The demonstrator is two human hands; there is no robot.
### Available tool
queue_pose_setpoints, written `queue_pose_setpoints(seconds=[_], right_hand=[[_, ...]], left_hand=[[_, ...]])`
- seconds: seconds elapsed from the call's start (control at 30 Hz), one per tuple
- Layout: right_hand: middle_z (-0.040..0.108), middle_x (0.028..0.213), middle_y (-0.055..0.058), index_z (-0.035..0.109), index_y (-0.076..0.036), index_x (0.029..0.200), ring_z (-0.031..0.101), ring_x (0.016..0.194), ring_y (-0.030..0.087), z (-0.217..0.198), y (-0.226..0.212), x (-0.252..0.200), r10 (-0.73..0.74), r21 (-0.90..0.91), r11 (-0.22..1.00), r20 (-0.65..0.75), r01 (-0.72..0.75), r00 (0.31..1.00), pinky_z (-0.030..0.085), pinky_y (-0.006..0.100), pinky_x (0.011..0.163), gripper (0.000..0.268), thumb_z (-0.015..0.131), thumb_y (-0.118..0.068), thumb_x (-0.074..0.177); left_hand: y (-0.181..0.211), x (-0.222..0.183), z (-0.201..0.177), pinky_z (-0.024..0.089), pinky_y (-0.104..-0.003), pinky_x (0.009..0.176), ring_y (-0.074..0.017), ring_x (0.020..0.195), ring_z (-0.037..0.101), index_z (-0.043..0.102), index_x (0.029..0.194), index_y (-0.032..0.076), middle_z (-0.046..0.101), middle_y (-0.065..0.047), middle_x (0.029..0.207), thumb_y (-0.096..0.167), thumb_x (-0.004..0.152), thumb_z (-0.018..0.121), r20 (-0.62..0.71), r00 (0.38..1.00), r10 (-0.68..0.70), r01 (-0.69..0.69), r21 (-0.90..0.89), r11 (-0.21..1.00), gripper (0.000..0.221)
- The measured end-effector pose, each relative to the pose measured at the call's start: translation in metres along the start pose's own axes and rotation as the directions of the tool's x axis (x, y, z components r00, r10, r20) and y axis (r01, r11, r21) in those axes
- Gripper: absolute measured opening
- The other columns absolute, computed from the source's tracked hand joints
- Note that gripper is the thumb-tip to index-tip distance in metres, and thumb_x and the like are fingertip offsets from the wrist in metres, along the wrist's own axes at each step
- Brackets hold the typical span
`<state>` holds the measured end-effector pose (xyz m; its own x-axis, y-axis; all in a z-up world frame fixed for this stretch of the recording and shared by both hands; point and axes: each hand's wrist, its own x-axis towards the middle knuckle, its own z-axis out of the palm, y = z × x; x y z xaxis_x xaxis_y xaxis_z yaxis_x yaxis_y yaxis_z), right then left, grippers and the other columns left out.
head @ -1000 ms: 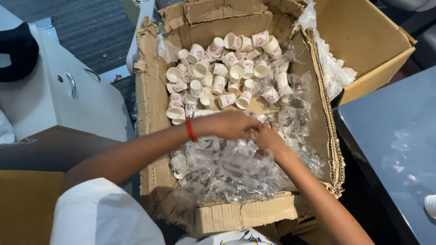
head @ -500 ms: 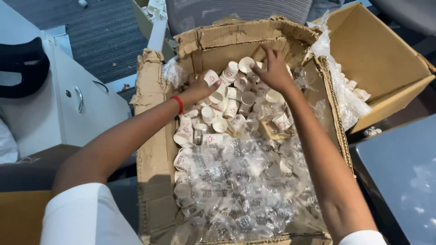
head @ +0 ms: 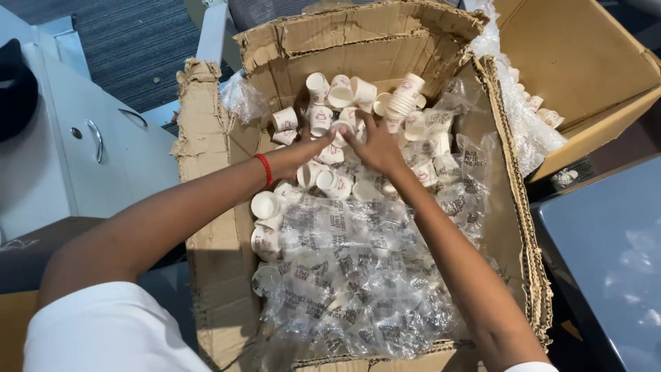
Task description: Sorting and stacking small disposable paper cups from large shipping boxes onto a work table.
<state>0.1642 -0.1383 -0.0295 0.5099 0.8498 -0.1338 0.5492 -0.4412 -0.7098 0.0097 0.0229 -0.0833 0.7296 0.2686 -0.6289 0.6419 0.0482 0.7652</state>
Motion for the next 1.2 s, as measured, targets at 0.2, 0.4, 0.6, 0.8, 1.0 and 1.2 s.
queue_pose_setpoints(seconds=[0.2,0.4,0.6,0.8,1.0,1.2], right_hand=[[0.022,0.156,0.042,0.015,-0.022,0.166,0.044,0.134,0.057,-0.011,0.008,0.001,0.242,-0.174,0.962,0.181,-0.211,0.953,0.038,0.056,0.113,0.108,0.035,-0.087,0.083],[0.044,0.155,0.026,0.017,-0.02,0.164,0.054,0.136,0.044,-0.012,0.024,-0.015,0.26,-0.103,0.965,0.26,-0.241,0.93,0.04,0.048,0.116,0.115,0.041,-0.09,0.075],[0.041,0.159,0.02,0.021,-0.018,0.159,0.056,0.133,0.038,-0.025,0.017,-0.029,0.172,0.038,0.981,0.297,-0.192,0.939,0.047,0.047,0.109,0.105,0.048,-0.081,0.08],[0.025,0.167,0.016,0.024,-0.021,0.16,0.028,0.149,0.033,-0.019,0.032,-0.043,0.123,0.378,0.87,0.453,-0.315,0.883,0.039,0.058,0.098,0.094,0.053,-0.071,0.086],[0.036,0.167,0.024,0.044,-0.017,0.158,0.032,0.151,0.036,-0.002,0.057,-0.036,-0.143,0.591,0.807,0.198,-0.002,0.97,0.041,0.031,0.099,0.074,0.068,-0.058,0.101],[0.032,0.158,0.01,0.043,-0.022,0.144,0.057,0.128,0.034,-0.081,-0.056,-0.087,-0.1,0.707,0.704,0.181,-0.059,0.978,0.065,0.038,0.066,0.072,0.071,-0.05,0.084]], left_hand=[[0.042,-0.053,0.03,0.037,-0.057,0.112,-0.0408,0.147,0.039,-0.022,0.16,0.021,0.013,-0.017,0.168,0.093,0.066,0.037,-0.026,0.999,-0.024,0.027,0.113,0.993,0.132],[-0.036,0.043,0.037,0.032,-0.054,0.117,-0.0416,0.15,0.027,-0.022,0.159,0.019,0.026,-0.033,0.159,0.094,0.074,0.046,-0.049,0.999,0.005,0.005,0.203,0.979,0.132],[0.016,-0.027,0.046,0.041,-0.053,0.11,-0.0422,0.146,0.036,-0.005,0.162,0.028,0.039,-0.03,0.152,0.089,0.069,0.049,-0.091,0.996,-0.007,0.027,0.225,0.974,0.123],[0.044,-0.061,0.061,0.043,-0.062,0.104,-0.0344,0.143,0.043,0.01,0.159,0.037,0.044,-0.017,0.154,0.075,0.073,0.06,-0.089,0.995,-0.038,0.032,-0.069,0.997,0.106],[0.043,-0.062,0.058,0.043,-0.064,0.094,-0.0256,0.143,0.033,0.016,0.159,0.037,0.032,-0.004,0.159,0.062,0.085,0.063,-0.049,0.994,0.095,-0.1,-0.13,0.986,0.091],[0.102,-0.127,0.059,0.061,-0.051,0.083,-0.0249,0.13,0.057,0.031,0.152,0.031,0.049,-0.009,0.144,0.038,0.088,0.066,-0.091,0.955,0.282,-0.295,-0.369,0.881,0.073]])
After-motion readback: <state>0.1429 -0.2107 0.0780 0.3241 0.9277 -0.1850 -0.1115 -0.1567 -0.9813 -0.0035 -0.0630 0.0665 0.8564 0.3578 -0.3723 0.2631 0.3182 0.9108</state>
